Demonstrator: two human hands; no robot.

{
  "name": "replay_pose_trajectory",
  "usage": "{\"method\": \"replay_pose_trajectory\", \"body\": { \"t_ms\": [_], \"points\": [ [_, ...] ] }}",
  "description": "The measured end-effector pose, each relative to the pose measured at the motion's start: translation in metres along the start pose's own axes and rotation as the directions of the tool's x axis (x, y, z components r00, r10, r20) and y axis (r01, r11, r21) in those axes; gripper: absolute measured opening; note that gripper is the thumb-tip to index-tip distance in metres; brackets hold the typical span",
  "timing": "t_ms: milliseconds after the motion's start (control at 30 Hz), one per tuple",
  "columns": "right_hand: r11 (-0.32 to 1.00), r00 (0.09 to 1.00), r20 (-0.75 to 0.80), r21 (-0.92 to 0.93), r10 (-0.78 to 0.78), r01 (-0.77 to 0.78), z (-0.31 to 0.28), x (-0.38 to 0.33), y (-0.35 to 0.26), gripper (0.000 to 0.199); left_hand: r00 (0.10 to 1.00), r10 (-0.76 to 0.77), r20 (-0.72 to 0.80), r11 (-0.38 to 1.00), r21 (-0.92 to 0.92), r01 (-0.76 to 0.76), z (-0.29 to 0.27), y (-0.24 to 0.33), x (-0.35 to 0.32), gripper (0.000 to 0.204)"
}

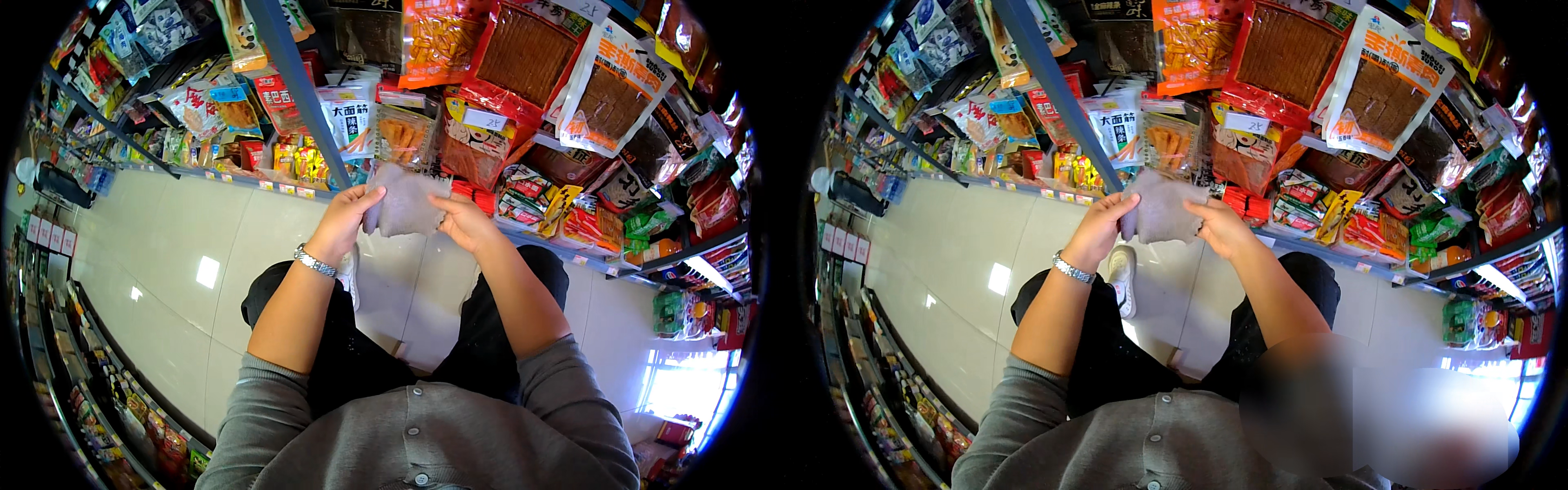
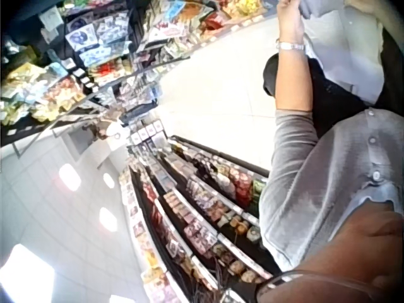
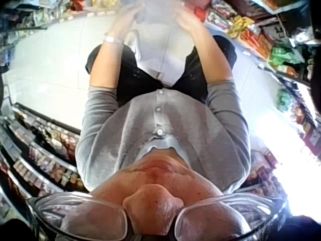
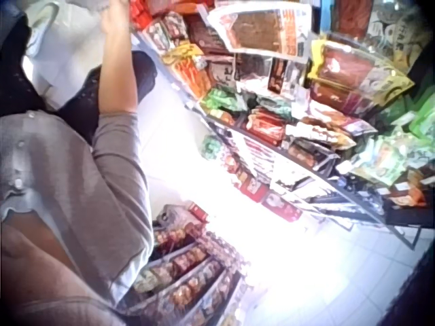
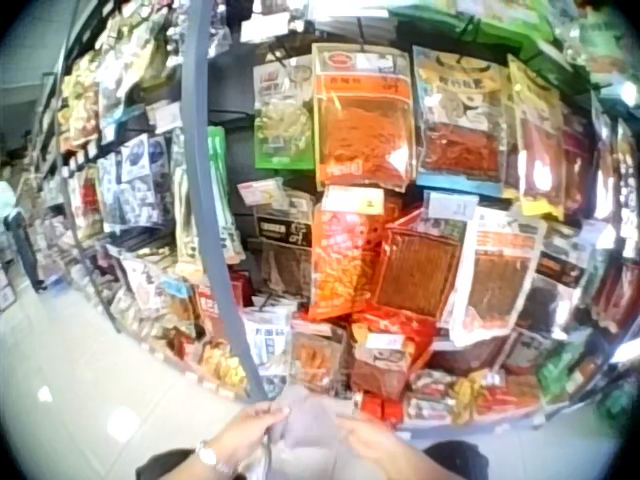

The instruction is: The person sits on the floor in a store aisle and organizes packaged snacks on the bottom shelf. They pick up various snack packages, inspect them, and place them back on the shelf in an orderly manner.

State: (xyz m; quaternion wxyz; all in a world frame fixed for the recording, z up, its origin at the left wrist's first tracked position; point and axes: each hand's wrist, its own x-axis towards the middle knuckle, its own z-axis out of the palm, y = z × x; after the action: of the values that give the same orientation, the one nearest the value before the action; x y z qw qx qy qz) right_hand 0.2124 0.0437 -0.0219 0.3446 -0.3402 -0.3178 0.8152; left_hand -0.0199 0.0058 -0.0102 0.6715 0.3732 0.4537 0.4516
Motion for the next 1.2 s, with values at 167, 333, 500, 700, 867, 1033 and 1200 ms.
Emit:
{"method": "replay_pose_trajectory", "body": {
  "t_ms": [167, 333, 500, 700, 867, 1033, 1200],
  "points": [
    [0.956, 0.932, -0.297, -0.264, -0.207, 0.128, -0.006, 0.008, 0.012, 0.036, 0.996, 0.048, -0.078, 0.999, 0.018, -0.047, 0.01, 0.0, -0.001, 0.015],
    [0.956, 0.908, -0.34, -0.242, -0.244, 0.166, 0.01, -0.004, 0.003, 0.038, 0.952, 0.24, -0.191, 0.946, 0.265, -0.185, 0.009, -0.009, -0.006, 0.017],
    [0.989, 0.936, -0.33, 0.038, -0.124, 0.144, -0.014, 0.011, 0.009, 0.038, 0.577, 0.804, 0.142, 0.313, 0.724, -0.615, 0.023, 0.008, -0.01, 0.018],
    [0.792, 0.95, -0.264, -0.609, -0.168, -0.029, 0.005, -0.004, 0.009, 0.034, 0.656, 0.717, 0.236, 0.403, 0.626, -0.667, 0.026, 0.012, -0.023, 0.018],
    [0.525, 0.919, 0.286, -0.756, -0.27, 0.39, -0.002, 0.003, 0.027, 0.059, 0.65, 0.709, 0.275, 0.294, 0.722, -0.627, 0.01, -0.007, -0.018, 0.016],
    [0.228, 0.902, 0.35, -0.885, -0.252, 0.406, 0.01, -0.013, 0.034, 0.071, 0.669, 0.68, 0.301, 0.295, 0.722, -0.625, 0.013, -0.005, -0.029, 0.016],
    [0.254, 0.93, 0.31, -0.9, -0.197, 0.354, -0.02, -0.009, 0.035, 0.048, 0.675, 0.684, 0.278, 0.378, 0.656, -0.653, 0.021, -0.011, -0.031, 0.019]
  ]
}}
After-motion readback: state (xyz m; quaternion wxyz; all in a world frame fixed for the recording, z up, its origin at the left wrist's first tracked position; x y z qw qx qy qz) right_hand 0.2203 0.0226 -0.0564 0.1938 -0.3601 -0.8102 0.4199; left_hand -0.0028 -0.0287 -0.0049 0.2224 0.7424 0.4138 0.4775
